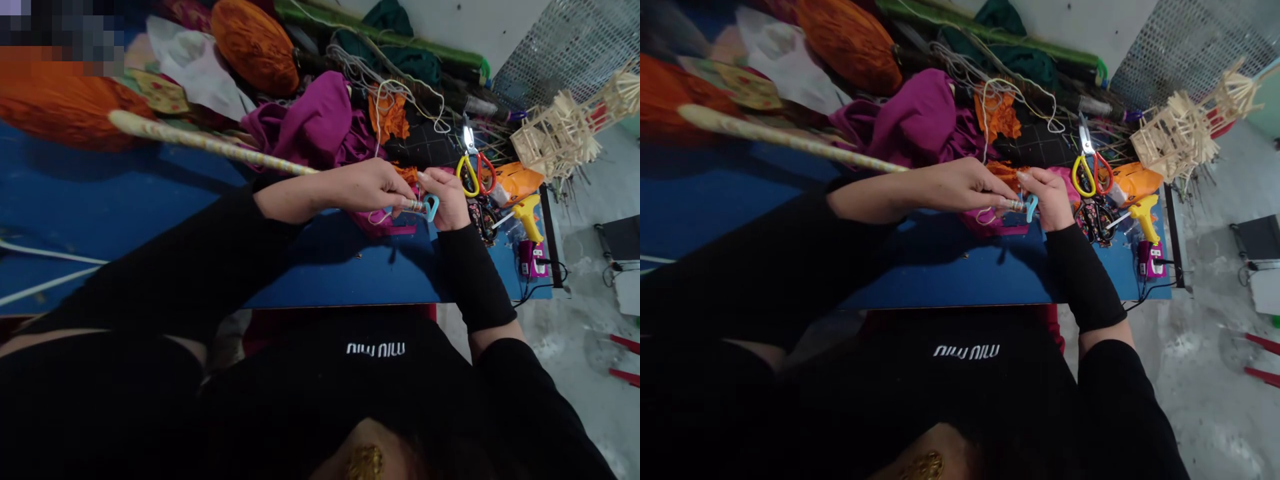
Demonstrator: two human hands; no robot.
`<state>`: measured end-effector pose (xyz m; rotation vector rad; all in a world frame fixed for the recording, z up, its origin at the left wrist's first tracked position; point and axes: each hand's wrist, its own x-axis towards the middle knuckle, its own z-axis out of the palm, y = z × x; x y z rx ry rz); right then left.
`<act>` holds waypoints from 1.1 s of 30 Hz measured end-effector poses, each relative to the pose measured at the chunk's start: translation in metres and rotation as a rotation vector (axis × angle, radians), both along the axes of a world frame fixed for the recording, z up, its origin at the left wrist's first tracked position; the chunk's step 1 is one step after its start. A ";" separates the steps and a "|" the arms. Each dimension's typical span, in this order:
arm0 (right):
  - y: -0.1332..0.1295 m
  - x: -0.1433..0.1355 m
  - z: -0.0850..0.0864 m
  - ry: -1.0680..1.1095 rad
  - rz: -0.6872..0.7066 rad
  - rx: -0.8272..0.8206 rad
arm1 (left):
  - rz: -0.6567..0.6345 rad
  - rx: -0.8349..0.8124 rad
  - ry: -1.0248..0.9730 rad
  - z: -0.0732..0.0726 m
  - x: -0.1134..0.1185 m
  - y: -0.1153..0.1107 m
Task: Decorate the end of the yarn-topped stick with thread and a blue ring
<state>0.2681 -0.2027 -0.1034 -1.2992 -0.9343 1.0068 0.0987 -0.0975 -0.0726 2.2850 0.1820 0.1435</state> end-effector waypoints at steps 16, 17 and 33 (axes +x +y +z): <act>-0.026 0.005 0.030 -1.295 -0.283 0.352 | 0.270 0.144 -0.130 0.003 0.008 -0.004; -0.030 0.002 0.032 -1.340 -0.333 0.362 | 0.303 0.179 -0.165 0.001 0.008 -0.004; -0.035 -0.025 0.019 -0.778 -0.250 0.248 | 0.506 0.278 -0.192 0.020 -0.001 -0.001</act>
